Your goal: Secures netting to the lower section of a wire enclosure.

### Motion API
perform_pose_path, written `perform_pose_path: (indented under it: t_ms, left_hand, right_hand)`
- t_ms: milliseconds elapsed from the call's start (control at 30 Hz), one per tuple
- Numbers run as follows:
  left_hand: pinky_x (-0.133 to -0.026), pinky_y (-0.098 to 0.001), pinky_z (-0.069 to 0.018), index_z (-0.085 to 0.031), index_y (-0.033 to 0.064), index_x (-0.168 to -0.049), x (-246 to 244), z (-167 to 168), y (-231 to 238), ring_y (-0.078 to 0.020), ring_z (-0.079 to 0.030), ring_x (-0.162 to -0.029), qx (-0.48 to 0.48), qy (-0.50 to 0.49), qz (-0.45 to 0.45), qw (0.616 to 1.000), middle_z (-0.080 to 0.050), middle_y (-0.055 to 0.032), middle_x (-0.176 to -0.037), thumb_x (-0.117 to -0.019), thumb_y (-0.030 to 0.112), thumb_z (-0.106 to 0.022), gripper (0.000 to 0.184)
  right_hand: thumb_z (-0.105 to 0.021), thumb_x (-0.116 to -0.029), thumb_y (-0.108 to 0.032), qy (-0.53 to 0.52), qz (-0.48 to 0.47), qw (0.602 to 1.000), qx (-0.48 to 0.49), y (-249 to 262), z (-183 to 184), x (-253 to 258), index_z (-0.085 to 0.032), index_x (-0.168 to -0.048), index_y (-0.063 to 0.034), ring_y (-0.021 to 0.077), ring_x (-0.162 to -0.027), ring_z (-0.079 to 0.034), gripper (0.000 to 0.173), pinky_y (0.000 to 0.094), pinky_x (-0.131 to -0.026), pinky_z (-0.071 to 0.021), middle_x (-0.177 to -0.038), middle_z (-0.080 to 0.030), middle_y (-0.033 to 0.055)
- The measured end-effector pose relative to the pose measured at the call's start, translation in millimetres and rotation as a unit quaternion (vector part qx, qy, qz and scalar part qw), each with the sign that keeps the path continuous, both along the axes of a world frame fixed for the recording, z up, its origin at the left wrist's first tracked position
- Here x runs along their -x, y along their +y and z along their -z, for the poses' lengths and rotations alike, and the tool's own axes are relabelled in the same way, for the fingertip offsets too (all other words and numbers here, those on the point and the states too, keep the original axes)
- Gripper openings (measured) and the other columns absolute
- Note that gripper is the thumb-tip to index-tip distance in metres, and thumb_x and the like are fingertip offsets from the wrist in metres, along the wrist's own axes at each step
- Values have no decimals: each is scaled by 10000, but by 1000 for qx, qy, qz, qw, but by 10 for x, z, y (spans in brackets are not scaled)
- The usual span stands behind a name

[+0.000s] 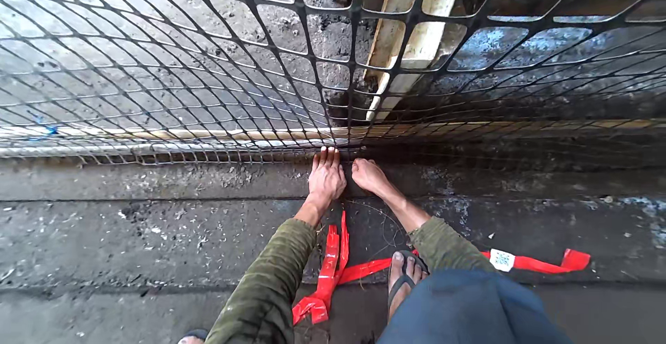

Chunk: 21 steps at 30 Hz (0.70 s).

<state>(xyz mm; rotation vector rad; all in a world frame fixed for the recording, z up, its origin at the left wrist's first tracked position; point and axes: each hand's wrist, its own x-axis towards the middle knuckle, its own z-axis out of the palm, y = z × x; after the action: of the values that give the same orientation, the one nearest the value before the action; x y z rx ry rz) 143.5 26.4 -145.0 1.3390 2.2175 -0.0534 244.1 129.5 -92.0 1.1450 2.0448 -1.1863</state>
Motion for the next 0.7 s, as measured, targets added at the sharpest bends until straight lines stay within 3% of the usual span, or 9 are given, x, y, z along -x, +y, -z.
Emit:
perform_pose_path:
  t_ms: [200,333,467,700]
  left_hand:
    - [-1285,-489,-54,-308,85,-1618,-6,-43,38,-238,-125,-1598,28,7,-1,1000,-256,-72,-1702,-1100,273,-190,564]
    - [-1286,-486,-52,-305,94,-1620,-22,-66,66,-230,-127,-1597,38,15,-6,999,-253,-62,-1704,-1096,271,-182,567]
    - [-1290,-473,-53,-307,83,-1617,-35,-72,86,-235,-135,-1596,37,10,-9,999,-262,-74,-1700,-1096,268,-186,566]
    - [-1290,-464,-67,-349,75,-1599,-14,-67,64,-242,-155,-1592,21,-3,-11,1000,-289,-78,-1689,-1095,263,-204,557]
  right_hand:
    - [-352,-1110,-201,14,1,999,-33,13,-10,75,-636,-1308,-10,336,-1361,-534,396,489,-1118,-423,-1356,-631,208]
    - [-336,-1114,-273,10,-40,995,-87,-4,51,12,-635,-1355,-106,330,-1284,-603,419,525,-1061,-459,-1316,-672,169]
    - [-320,-1114,-286,-9,-38,995,-90,-35,-23,32,-467,-1457,-31,347,-1247,-632,452,517,-1043,-486,-1273,-668,215]
    - [-373,-1093,-232,7,-4,995,-99,-62,29,-12,-526,-1403,-11,349,-1223,-643,411,508,-1036,-497,-1246,-675,220]
